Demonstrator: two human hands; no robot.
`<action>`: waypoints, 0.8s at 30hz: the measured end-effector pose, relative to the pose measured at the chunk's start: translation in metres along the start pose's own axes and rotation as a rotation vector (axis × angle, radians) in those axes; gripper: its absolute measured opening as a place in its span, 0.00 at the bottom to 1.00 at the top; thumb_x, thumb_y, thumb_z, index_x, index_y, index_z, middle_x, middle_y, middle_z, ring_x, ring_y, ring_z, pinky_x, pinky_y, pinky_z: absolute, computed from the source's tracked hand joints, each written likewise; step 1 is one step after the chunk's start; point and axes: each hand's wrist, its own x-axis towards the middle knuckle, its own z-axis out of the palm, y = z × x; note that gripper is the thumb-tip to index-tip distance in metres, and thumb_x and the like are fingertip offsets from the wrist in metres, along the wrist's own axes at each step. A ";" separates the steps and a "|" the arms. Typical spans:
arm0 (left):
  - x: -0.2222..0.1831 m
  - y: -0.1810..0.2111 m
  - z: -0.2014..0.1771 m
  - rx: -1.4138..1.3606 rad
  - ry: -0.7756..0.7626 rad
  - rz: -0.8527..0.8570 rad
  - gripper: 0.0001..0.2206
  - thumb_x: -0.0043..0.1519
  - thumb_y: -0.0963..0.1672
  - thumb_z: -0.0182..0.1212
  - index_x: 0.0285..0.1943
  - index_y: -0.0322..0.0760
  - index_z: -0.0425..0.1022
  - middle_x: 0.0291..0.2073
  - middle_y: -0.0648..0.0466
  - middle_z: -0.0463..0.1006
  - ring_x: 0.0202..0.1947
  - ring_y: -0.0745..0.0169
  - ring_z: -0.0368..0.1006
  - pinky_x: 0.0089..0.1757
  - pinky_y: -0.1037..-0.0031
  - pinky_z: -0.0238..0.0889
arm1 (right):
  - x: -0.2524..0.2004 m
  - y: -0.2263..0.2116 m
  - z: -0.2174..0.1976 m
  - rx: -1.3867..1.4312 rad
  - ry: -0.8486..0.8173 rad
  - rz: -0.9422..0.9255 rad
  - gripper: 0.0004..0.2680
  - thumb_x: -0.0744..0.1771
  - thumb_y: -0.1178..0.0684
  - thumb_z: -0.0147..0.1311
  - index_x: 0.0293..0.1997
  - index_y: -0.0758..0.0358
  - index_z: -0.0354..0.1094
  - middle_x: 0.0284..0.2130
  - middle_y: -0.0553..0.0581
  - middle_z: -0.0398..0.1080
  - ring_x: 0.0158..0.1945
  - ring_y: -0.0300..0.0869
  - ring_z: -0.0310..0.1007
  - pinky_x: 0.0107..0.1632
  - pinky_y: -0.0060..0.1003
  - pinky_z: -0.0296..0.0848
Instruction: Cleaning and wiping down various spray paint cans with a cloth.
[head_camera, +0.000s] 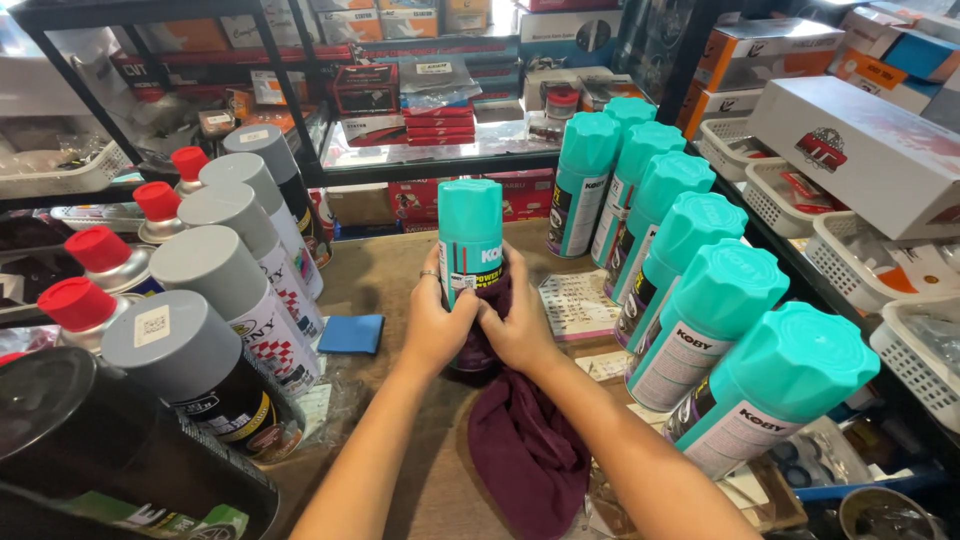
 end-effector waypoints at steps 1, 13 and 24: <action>0.000 -0.004 0.001 0.001 -0.001 0.001 0.35 0.50 0.42 0.57 0.73 0.31 0.60 0.52 0.29 0.76 0.60 0.34 0.69 0.54 0.50 0.64 | 0.000 0.000 0.000 0.000 0.001 0.000 0.31 0.61 0.49 0.56 0.73 0.66 0.48 0.55 0.78 0.68 0.62 0.69 0.65 0.63 0.61 0.63; -0.003 -0.034 0.011 -0.023 0.035 0.238 0.38 0.48 0.41 0.60 0.72 0.26 0.57 0.55 0.27 0.73 0.62 0.29 0.65 0.58 0.48 0.59 | 0.000 0.010 -0.006 0.124 -0.037 -0.077 0.28 0.64 0.52 0.47 0.73 0.70 0.46 0.58 0.77 0.64 0.65 0.65 0.62 0.67 0.58 0.57; -0.006 -0.041 0.011 -0.156 0.063 0.295 0.33 0.58 0.55 0.52 0.70 0.35 0.60 0.50 0.37 0.78 0.55 0.41 0.74 0.53 0.53 0.65 | -0.005 0.020 -0.002 0.020 -0.012 -0.133 0.29 0.63 0.48 0.50 0.72 0.71 0.47 0.58 0.79 0.64 0.64 0.68 0.63 0.66 0.60 0.59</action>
